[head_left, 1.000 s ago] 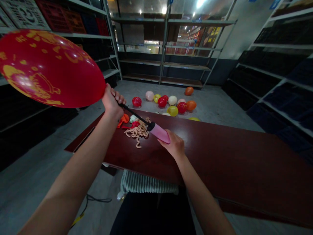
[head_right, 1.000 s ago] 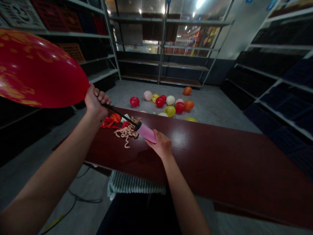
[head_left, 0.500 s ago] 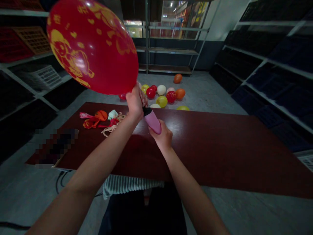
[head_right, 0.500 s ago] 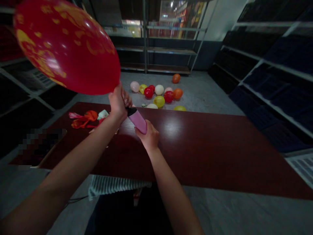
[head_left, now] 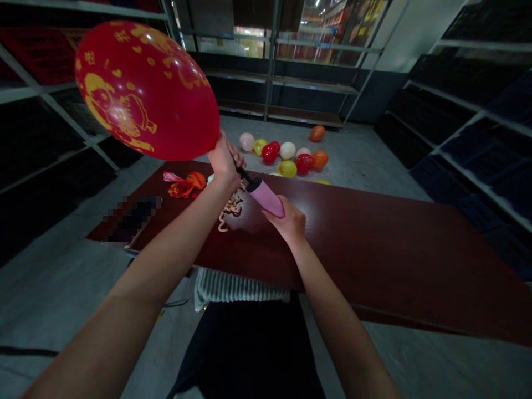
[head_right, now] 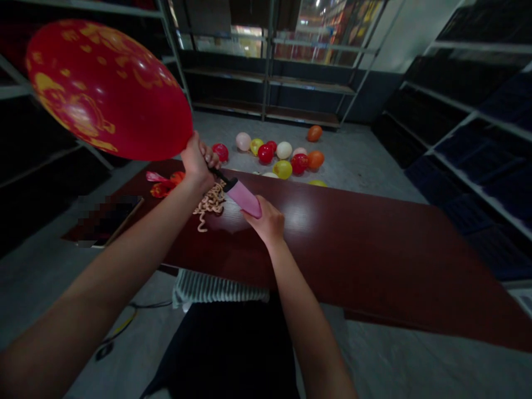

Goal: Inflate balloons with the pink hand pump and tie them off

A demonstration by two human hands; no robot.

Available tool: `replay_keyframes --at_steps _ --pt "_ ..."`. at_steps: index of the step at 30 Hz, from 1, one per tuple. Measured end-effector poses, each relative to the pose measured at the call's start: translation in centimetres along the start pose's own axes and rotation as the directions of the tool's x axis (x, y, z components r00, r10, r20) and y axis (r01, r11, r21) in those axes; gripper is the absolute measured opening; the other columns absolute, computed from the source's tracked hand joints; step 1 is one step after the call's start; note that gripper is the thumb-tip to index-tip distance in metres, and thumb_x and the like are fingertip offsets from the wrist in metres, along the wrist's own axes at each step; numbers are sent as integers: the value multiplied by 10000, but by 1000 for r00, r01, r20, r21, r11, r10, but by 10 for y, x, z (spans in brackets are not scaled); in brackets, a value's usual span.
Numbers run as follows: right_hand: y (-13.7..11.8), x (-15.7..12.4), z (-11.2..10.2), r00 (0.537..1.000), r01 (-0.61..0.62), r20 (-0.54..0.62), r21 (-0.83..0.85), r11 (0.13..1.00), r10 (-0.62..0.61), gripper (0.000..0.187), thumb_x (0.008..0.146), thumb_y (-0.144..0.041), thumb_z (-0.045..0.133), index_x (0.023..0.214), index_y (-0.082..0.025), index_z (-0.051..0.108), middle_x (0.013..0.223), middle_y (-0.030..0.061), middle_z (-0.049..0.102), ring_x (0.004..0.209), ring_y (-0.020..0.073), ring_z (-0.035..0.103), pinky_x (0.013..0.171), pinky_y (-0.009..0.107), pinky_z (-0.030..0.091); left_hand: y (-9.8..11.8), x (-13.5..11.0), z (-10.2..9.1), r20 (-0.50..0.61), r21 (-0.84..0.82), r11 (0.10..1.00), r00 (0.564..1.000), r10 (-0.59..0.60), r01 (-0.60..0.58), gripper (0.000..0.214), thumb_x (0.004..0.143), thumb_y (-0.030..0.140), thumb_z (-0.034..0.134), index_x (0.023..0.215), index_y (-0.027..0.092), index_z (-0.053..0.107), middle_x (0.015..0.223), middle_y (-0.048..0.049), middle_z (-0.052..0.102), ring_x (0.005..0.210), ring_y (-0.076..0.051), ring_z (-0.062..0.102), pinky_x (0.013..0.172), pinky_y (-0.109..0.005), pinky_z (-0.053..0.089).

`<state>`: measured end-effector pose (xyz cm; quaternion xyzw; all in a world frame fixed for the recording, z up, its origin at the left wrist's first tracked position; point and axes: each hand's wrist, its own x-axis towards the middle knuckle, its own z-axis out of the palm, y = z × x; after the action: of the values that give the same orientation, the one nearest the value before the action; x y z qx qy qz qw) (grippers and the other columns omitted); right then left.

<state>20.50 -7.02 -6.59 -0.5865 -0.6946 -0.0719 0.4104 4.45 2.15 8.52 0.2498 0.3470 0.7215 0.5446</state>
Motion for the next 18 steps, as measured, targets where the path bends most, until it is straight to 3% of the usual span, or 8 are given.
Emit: replay_keyframes --at_steps 7,12,15,18 --pt "-6 -5 -6 996 87 -9 -37 996 -87 522 848 -568 710 1191 -177 675 1029 107 782 858 253 755 752 341 567 54 12 -20 -66 -74 997 998 24 -29 480 1100 400 331 650 240 281 452 74 190 417 -109 197 518 -304 182" --pt "-7 -6 -6 989 144 -41 -29 989 -145 508 864 -547 702 1199 -168 663 1053 113 778 865 248 754 759 351 579 87 25 -28 -68 -137 988 996 63 -72 531 1074 575 264 668 245 353 452 61 218 413 -131 268 502 -307 210" --pt "-4 -6 -4 988 147 -41 -27 989 -148 505 864 -543 697 1202 -169 659 1055 114 778 867 248 754 762 353 579 93 27 -26 -43 -192 980 998 46 -53 565 1042 651 251 674 257 419 438 36 257 428 -158 343 497 -333 255" --pt "1 -5 -4 993 103 -58 -42 994 -105 504 861 -568 675 1168 -168 671 1024 111 782 836 249 752 734 345 568 84 23 -16 -18 -219 975 999 45 -48 595 1018 700 225 676 268 450 439 15 279 473 -174 399 516 -341 290"
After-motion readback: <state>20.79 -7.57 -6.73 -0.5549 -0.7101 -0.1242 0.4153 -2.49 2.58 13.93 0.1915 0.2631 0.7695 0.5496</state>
